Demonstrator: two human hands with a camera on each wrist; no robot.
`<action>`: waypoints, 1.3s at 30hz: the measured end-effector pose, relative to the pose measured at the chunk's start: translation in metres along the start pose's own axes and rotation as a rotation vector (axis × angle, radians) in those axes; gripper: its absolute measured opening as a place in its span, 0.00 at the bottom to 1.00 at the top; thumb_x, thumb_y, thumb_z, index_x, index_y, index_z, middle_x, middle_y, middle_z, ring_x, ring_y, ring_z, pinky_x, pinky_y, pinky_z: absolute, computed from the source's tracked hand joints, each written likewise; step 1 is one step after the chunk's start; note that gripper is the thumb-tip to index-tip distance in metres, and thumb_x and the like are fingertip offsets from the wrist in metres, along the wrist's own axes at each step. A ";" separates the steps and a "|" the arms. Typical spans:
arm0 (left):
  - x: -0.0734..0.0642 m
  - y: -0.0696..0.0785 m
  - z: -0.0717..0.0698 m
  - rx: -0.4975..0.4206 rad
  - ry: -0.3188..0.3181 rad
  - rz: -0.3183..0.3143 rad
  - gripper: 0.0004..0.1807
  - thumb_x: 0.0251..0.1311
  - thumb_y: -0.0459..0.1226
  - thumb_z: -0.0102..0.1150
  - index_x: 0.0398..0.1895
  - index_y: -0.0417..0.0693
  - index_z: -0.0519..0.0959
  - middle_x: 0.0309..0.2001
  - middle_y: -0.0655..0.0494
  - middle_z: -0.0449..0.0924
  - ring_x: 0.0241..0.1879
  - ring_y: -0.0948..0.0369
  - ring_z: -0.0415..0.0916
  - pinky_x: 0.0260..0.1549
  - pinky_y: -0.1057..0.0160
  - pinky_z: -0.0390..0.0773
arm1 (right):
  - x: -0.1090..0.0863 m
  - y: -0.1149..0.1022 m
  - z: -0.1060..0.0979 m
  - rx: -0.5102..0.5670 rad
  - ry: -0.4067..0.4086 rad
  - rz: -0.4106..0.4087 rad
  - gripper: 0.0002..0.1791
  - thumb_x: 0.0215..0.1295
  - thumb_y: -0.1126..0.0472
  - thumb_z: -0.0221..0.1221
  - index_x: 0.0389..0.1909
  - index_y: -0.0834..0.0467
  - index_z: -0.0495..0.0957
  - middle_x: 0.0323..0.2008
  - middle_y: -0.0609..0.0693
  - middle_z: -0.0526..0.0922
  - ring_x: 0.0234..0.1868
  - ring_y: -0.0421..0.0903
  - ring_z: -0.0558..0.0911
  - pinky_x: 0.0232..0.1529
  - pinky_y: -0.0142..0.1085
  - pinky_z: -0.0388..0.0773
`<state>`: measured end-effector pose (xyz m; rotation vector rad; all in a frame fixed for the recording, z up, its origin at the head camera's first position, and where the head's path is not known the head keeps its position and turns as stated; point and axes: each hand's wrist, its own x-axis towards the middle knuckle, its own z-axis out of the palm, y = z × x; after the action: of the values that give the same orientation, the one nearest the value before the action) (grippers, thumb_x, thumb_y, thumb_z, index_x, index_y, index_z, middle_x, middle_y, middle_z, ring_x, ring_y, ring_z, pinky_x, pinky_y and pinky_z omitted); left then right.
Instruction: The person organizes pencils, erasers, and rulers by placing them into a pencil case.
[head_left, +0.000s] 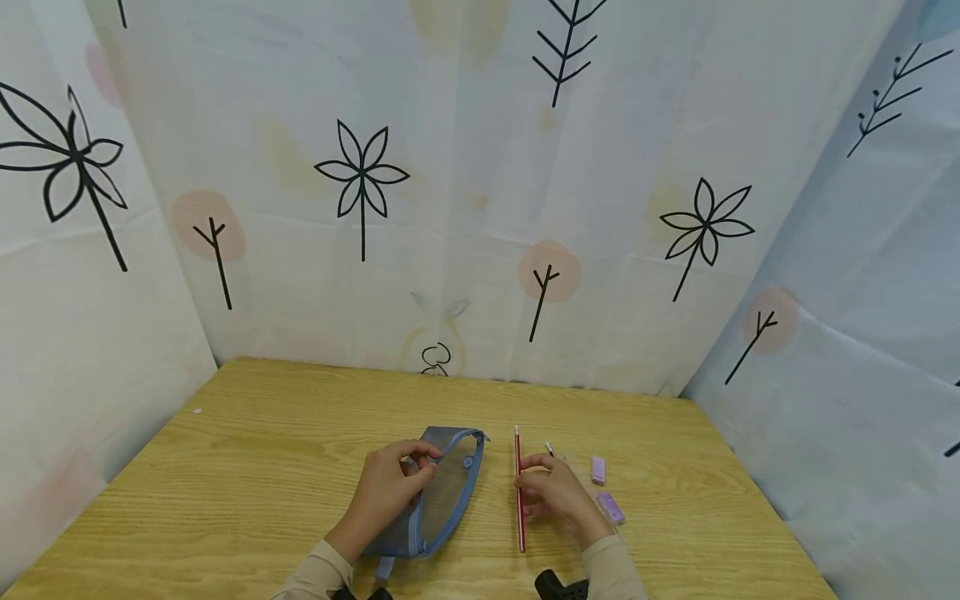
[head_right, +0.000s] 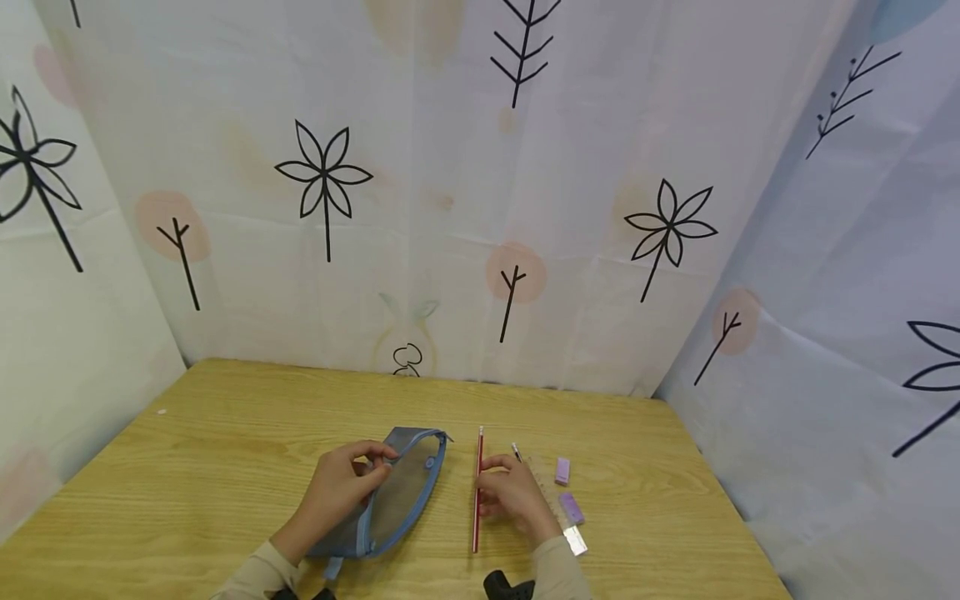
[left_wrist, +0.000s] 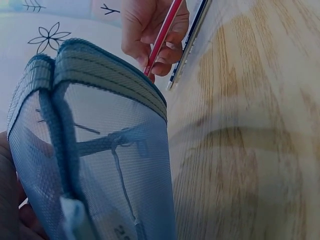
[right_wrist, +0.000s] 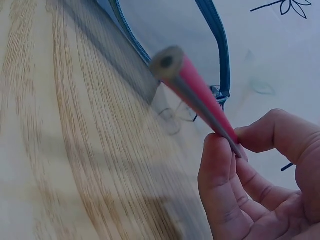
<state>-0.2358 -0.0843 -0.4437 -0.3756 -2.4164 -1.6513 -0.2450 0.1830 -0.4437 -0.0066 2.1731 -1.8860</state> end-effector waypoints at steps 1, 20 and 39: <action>0.000 0.000 0.000 -0.001 -0.001 0.001 0.07 0.56 0.27 0.63 0.37 0.43 0.85 0.25 0.57 0.77 0.11 0.65 0.70 0.10 0.67 0.74 | 0.000 0.000 0.001 0.005 -0.005 -0.001 0.25 0.63 0.65 0.57 0.59 0.71 0.65 0.34 0.54 0.80 0.27 0.41 0.78 0.27 0.33 0.81; 0.000 -0.002 0.002 0.012 -0.004 0.012 0.08 0.55 0.27 0.63 0.37 0.43 0.85 0.26 0.57 0.77 0.11 0.64 0.71 0.10 0.66 0.74 | -0.003 -0.010 0.014 0.087 -0.121 -0.020 0.23 0.61 0.66 0.57 0.55 0.69 0.64 0.33 0.51 0.80 0.30 0.40 0.80 0.29 0.32 0.81; 0.000 -0.001 0.001 0.013 -0.011 0.000 0.08 0.56 0.27 0.62 0.38 0.43 0.85 0.26 0.57 0.77 0.12 0.64 0.72 0.11 0.66 0.75 | -0.008 -0.016 0.026 0.134 -0.257 -0.031 0.17 0.62 0.67 0.54 0.49 0.67 0.63 0.32 0.49 0.76 0.30 0.40 0.78 0.29 0.30 0.82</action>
<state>-0.2360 -0.0838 -0.4453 -0.3840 -2.4339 -1.6375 -0.2352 0.1566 -0.4296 -0.2443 1.8856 -1.9247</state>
